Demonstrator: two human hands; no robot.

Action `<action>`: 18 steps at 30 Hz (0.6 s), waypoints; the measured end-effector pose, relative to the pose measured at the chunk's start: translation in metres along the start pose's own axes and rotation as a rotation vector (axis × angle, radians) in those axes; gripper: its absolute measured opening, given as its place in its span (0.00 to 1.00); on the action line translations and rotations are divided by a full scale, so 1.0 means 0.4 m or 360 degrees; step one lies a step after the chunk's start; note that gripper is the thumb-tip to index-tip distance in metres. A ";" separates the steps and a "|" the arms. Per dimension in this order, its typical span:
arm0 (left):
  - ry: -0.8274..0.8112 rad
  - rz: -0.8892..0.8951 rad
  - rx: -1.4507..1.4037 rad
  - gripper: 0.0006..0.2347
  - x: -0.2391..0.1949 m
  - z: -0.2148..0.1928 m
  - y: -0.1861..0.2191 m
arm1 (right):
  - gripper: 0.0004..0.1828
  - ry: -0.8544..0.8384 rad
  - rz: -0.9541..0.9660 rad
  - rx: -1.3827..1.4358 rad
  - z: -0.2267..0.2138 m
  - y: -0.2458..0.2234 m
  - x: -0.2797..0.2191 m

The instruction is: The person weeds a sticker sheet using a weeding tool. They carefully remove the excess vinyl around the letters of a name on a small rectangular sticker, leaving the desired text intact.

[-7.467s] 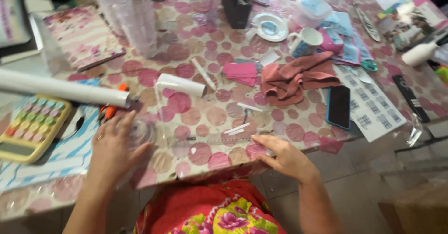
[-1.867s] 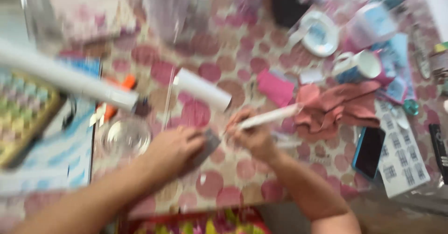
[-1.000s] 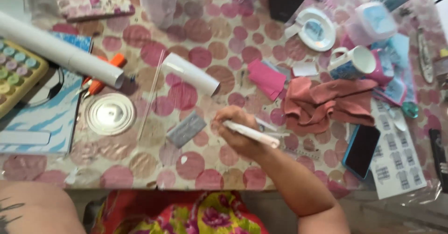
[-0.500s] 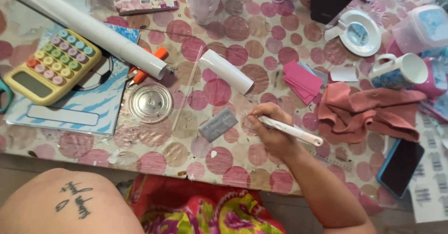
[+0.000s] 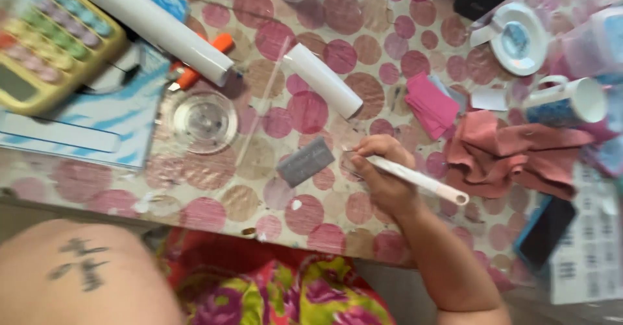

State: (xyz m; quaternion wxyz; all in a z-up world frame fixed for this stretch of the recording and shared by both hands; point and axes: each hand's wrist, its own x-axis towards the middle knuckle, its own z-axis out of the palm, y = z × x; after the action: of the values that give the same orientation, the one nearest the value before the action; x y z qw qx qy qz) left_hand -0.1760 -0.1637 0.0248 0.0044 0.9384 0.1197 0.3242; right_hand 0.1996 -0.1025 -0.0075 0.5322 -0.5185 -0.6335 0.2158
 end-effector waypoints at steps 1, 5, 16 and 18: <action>-0.0002 -0.0023 -0.0046 0.17 0.030 0.024 -0.015 | 0.07 -0.0037 0.0027 -0.0026 -0.007 -0.010 0.001; -0.0105 -0.0048 -0.0171 0.16 0.126 0.069 -0.119 | 0.10 -0.0056 0.0100 0.0165 -0.001 -0.032 -0.005; -0.0414 0.0109 -0.0229 0.12 0.155 0.199 -0.291 | 0.05 -0.0260 0.0615 0.0469 0.088 -0.068 0.014; -0.0425 0.0267 -0.0094 0.14 0.154 0.219 -0.286 | 0.08 -0.0404 0.0424 0.0653 0.110 -0.053 0.023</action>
State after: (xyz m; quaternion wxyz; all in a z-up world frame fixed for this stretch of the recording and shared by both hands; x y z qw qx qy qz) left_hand -0.1010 -0.0322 -0.0169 0.0206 0.9793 0.0296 0.1992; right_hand 0.1520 -0.0897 -0.0007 0.5095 -0.4475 -0.5642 0.4710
